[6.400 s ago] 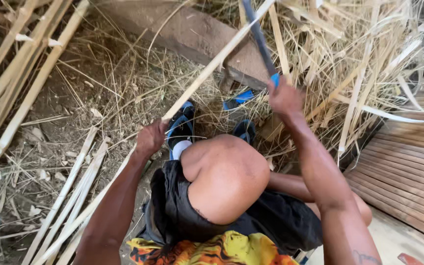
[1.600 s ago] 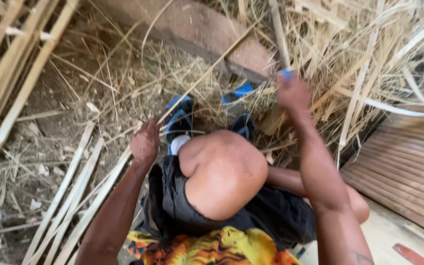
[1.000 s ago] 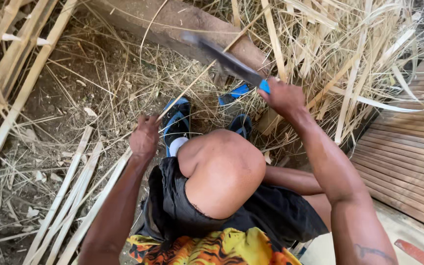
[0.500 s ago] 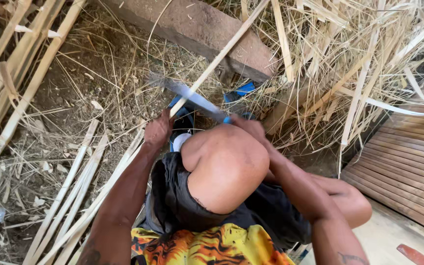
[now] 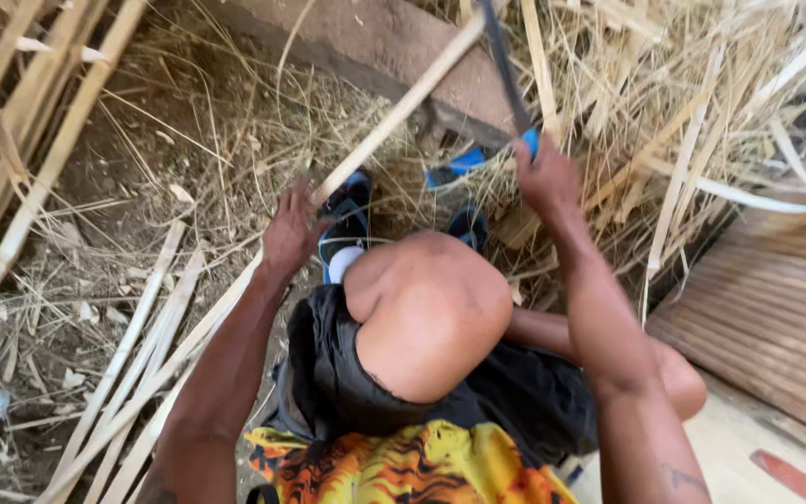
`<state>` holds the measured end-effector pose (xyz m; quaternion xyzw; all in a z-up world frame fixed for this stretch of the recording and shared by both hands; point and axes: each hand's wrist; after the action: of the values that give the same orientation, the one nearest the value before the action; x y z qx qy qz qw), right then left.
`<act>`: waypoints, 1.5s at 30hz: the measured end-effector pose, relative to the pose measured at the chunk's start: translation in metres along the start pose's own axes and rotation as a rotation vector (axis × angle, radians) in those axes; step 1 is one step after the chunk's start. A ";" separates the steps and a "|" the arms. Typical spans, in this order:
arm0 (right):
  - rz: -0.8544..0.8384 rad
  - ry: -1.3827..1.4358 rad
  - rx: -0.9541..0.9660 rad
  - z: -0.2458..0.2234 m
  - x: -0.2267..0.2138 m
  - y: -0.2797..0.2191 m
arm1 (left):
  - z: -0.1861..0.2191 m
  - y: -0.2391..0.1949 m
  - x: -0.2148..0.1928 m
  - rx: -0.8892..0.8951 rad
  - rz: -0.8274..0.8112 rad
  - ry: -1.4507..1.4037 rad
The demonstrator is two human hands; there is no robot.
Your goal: The person sits on the ground and uses a machete to split long bamboo poles into thin strips. They repeatedly strike the bamboo against a wooden block to separate the material, discarding the resulting strips to the side.
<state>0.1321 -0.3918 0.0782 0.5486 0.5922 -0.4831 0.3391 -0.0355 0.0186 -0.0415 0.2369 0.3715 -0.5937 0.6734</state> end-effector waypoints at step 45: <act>0.010 -0.102 0.023 -0.028 -0.042 0.052 | -0.012 -0.008 -0.058 -0.388 -0.417 0.137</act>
<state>0.1931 -0.3825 0.1150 0.5300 0.5659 -0.5154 0.3650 -0.0472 0.0630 -0.0024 0.0616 0.5634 -0.6196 0.5430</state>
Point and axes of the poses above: each hand's wrist, its own y-axis towards the middle knuckle, its own x-axis out of the palm, z = x × y, and after that the axes turned 12 degrees about z, right-handed
